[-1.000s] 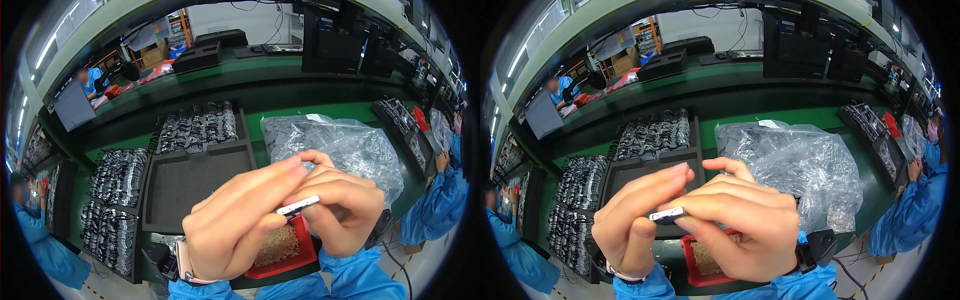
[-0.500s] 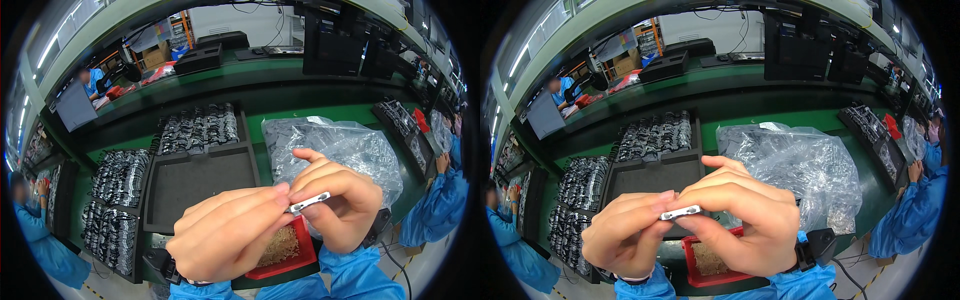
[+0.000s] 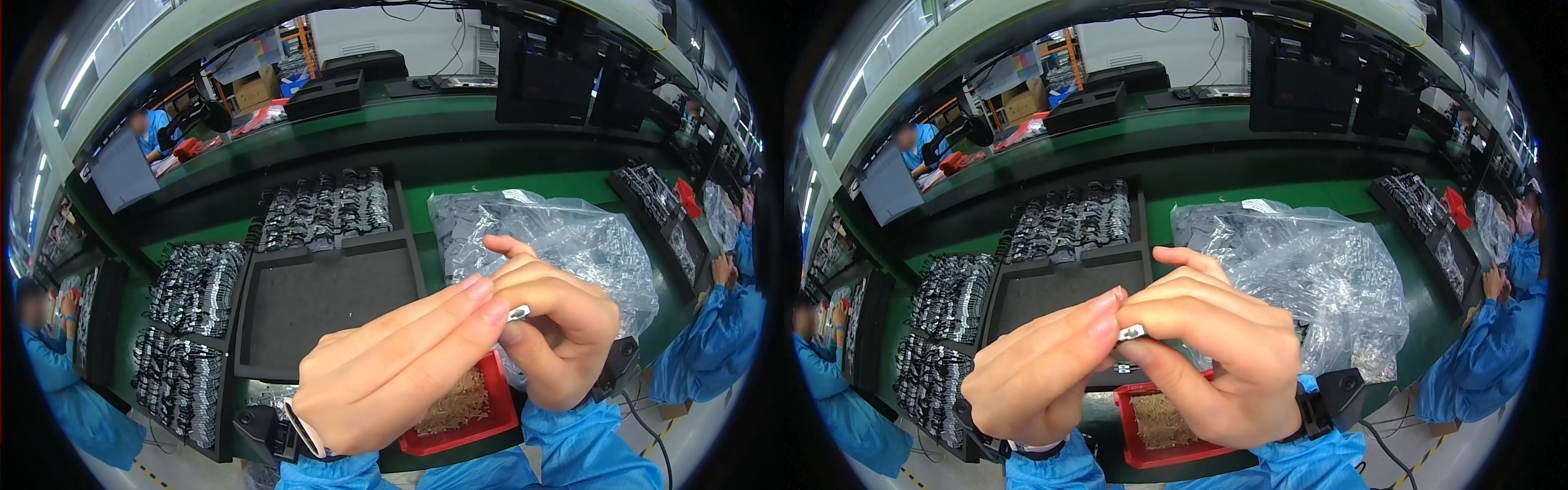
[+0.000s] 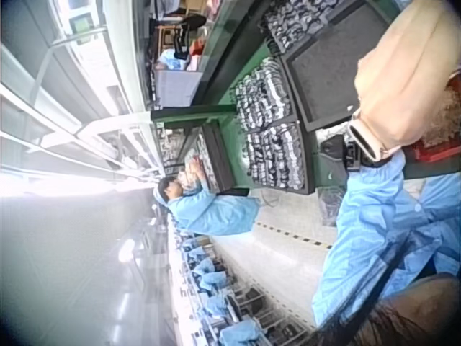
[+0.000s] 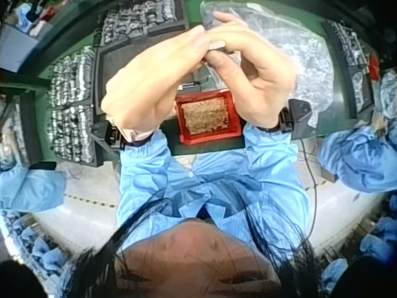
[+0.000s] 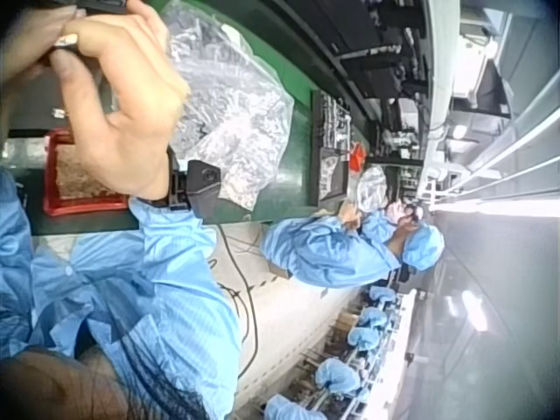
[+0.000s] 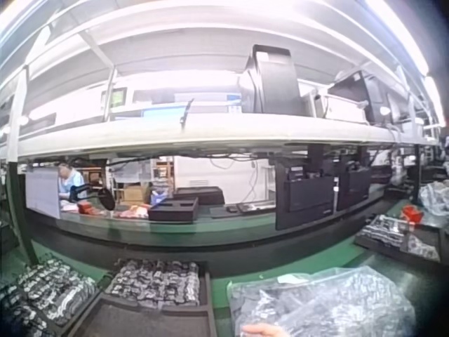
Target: Assembling small plastic parts and ribbon cables for an electronic sensor housing.
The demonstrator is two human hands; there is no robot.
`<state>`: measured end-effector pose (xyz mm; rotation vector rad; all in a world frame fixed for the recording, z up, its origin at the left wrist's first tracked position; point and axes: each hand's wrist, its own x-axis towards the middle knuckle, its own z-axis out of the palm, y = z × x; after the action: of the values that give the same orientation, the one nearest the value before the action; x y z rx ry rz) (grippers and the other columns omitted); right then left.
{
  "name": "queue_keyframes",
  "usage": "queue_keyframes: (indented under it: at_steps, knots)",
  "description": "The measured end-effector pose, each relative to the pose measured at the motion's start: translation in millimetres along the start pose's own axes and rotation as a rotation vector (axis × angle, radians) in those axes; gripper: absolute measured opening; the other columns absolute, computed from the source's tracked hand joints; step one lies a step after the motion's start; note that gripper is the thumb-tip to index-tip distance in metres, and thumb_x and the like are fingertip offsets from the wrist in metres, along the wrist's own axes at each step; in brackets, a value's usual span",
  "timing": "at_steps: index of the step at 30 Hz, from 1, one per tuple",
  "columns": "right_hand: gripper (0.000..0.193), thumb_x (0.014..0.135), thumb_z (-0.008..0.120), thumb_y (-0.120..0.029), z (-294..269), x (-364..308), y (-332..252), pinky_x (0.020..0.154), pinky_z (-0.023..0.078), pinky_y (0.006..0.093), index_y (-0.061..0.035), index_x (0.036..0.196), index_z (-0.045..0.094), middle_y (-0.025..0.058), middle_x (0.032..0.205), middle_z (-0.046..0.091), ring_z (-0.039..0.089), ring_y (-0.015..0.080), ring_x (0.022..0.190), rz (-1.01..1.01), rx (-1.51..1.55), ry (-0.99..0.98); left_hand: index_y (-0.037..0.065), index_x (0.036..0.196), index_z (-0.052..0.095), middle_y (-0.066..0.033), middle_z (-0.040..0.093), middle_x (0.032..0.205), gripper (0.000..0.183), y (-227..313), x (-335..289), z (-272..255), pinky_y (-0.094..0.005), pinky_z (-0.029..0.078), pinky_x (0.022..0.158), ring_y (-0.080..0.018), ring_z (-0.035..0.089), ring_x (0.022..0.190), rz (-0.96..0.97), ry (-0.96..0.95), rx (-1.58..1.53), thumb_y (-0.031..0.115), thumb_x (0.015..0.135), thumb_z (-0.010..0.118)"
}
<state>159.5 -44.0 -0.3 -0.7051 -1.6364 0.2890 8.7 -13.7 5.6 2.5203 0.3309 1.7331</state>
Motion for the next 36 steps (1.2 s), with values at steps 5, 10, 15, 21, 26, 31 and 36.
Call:
queue_keyframes:
  at_steps: [5,10,15,21,26,31,36]
  knots:
    - [0.008,0.073,0.063,-0.004,-1,-2,5,0.087,0.040,0.0429,-0.0007,0.080,0.061,0.0097,0.077,0.063,0.061,0.0213,0.072,0.021,0.031,0.007,-0.004,0.083,0.062,-0.0213,0.063,0.079,0.020,-5,-5,3,-0.0350,0.055,0.065,-0.0318,0.064,0.075,-0.041,-0.010,-0.021,-0.007,0.064,0.064]
    - [0.008,0.074,0.063,-0.006,-1,-1,4,0.086,0.040,0.0426,-0.0008,0.081,0.061,0.0099,0.078,0.063,0.061,0.0215,0.073,0.023,0.038,-0.007,-0.003,0.084,0.062,-0.0206,0.063,0.078,0.021,-4,-5,4,-0.0355,0.055,0.066,-0.0313,0.064,0.075,-0.034,0.011,-0.017,-0.005,0.063,0.066]
    - [0.008,0.074,0.063,-0.005,1,-1,3,0.086,0.040,0.0423,-0.0011,0.081,0.061,0.0096,0.078,0.063,0.061,0.0215,0.072,0.022,0.025,-0.004,-0.007,0.096,0.059,-0.0195,0.061,0.096,0.026,-8,-12,-3,-0.0333,0.052,0.077,-0.0293,0.060,0.092,-0.005,-0.067,-0.062,-0.001,0.071,0.058]
    - [0.008,0.075,0.062,-0.005,1,-1,5,0.086,0.040,0.0421,-0.0011,0.082,0.061,0.0091,0.077,0.063,0.061,0.0210,0.072,0.013,0.019,-0.005,-0.003,0.085,0.062,-0.0206,0.063,0.079,0.020,-8,-8,2,-0.0349,0.054,0.066,-0.0309,0.064,0.075,-0.024,0.012,0.003,-0.004,0.065,0.066]
    - [0.010,0.076,0.060,-0.004,2,-2,9,0.087,0.042,0.0409,0.0011,0.085,0.061,0.0091,0.077,0.063,0.062,0.0201,0.072,0.117,0.104,0.025,-0.005,0.087,0.063,-0.0224,0.063,0.083,0.018,-7,-3,1,-0.0319,0.053,0.068,-0.0297,0.064,0.077,-0.145,0.016,-0.082,0.006,0.072,0.062]
    - [0.010,0.077,0.059,-0.003,2,-3,7,0.087,0.042,0.0404,0.0021,0.085,0.061,0.0093,0.077,0.063,0.062,0.0204,0.072,0.131,0.111,0.007,-0.005,0.086,0.063,-0.0233,0.063,0.085,0.018,-12,-3,0,-0.0319,0.053,0.068,-0.0306,0.064,0.078,-0.049,-0.035,-0.040,0.006,0.072,0.060]
    - [0.010,0.077,0.057,-0.001,5,-4,9,0.086,0.042,0.0406,0.0025,0.085,0.060,0.0092,0.075,0.062,0.062,0.0201,0.071,0.133,0.089,0.000,-0.006,0.086,0.063,-0.0241,0.062,0.085,0.018,-19,-3,2,-0.0331,0.052,0.070,-0.0319,0.064,0.078,-0.003,-0.035,-0.037,0.002,0.071,0.059]
